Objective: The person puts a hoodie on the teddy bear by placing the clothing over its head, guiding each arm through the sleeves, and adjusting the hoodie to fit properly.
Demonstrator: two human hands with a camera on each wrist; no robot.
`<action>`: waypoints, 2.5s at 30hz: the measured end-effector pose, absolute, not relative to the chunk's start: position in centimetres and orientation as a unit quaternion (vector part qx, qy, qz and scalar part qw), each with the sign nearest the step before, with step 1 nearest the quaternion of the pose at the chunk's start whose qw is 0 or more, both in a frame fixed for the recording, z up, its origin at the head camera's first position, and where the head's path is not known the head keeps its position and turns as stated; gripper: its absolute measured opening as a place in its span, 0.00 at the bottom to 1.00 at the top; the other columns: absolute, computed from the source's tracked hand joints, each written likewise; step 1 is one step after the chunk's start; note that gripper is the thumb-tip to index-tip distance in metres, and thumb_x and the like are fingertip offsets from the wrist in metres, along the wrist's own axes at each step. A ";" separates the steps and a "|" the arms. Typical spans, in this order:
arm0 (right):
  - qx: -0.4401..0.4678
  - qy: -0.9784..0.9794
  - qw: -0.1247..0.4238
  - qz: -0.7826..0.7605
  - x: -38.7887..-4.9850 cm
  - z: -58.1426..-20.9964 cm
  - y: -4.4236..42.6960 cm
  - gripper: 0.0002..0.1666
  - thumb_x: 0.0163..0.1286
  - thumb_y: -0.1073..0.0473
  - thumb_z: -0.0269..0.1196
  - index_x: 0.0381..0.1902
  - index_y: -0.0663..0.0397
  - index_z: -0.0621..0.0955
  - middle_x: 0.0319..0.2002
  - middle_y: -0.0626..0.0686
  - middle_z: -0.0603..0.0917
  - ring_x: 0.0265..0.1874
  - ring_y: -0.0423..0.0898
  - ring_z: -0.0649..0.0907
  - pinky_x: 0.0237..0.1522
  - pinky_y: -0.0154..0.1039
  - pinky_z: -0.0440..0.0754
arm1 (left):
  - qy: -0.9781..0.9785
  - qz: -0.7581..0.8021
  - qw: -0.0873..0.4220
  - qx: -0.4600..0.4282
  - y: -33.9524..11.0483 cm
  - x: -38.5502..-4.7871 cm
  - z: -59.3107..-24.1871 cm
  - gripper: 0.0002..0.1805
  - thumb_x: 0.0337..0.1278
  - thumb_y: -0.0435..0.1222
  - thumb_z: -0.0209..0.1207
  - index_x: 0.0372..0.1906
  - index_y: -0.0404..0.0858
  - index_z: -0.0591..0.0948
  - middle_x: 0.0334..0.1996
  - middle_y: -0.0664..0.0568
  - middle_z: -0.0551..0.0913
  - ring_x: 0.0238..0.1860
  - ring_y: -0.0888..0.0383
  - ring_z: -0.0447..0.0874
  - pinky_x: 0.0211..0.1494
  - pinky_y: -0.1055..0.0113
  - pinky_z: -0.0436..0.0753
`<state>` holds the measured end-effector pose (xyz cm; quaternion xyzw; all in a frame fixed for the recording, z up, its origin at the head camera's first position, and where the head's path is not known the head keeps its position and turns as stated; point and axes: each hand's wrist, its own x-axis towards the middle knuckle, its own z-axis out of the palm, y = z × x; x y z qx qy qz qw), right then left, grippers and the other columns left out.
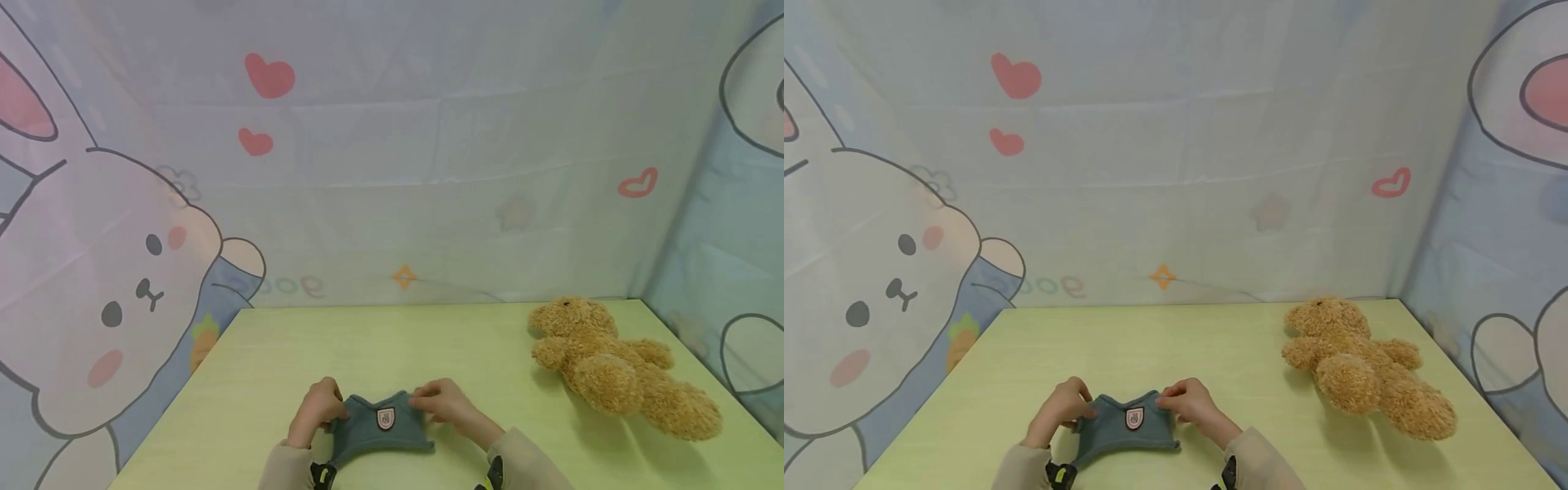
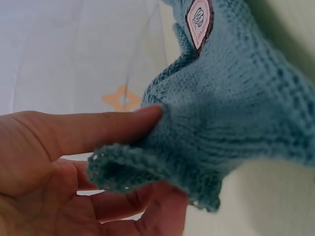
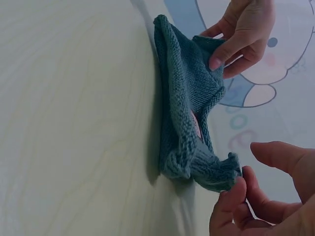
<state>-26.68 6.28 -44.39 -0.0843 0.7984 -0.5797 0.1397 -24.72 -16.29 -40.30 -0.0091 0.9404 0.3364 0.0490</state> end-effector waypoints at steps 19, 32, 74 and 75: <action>-0.072 0.742 0.147 -0.649 -26.6 -44.8 7.5 0.27 0.53 0.70 0.60 0.53 0.66 0.69 0.50 0.68 0.68 0.24 0.40 0.75 0.26 0.33 0.75 | 0.892 0.437 0.101 0.046 -14.6 -25.5 -39.9 0.06 0.56 0.35 0.54 0.34 0.36 0.70 0.48 0.36 0.71 0.37 0.44 0.75 0.22 0.49 0.77; -0.007 0.788 0.089 -0.609 -26.7 -43.8 10.2 0.14 0.55 0.66 0.58 0.40 0.66 0.81 0.44 0.58 0.79 0.24 0.38 0.70 0.25 0.34 0.73 | 0.830 0.524 0.122 0.143 -13.1 -26.6 -40.0 0.15 0.64 0.34 0.46 0.55 0.42 0.66 0.47 0.33 0.68 0.35 0.48 0.78 0.25 0.52 0.81; -0.107 0.919 0.029 -0.377 -22.7 -28.3 29.0 0.33 0.65 0.51 0.55 0.62 0.66 0.63 0.57 0.70 0.61 0.16 0.35 0.65 0.20 0.36 0.69 | 0.683 0.660 0.131 0.283 2.5 -28.1 -34.1 0.14 0.60 0.27 0.47 0.49 0.30 0.76 0.49 0.39 0.74 0.35 0.61 0.78 0.41 0.65 0.82; -0.105 0.920 0.032 -0.377 -22.9 -28.3 29.7 0.32 0.65 0.51 0.55 0.61 0.64 0.64 0.56 0.70 0.63 0.18 0.33 0.67 0.22 0.35 0.70 | 0.681 0.664 0.127 0.282 3.1 -28.3 -34.2 0.14 0.60 0.27 0.48 0.49 0.30 0.77 0.47 0.40 0.75 0.34 0.62 0.78 0.42 0.66 0.81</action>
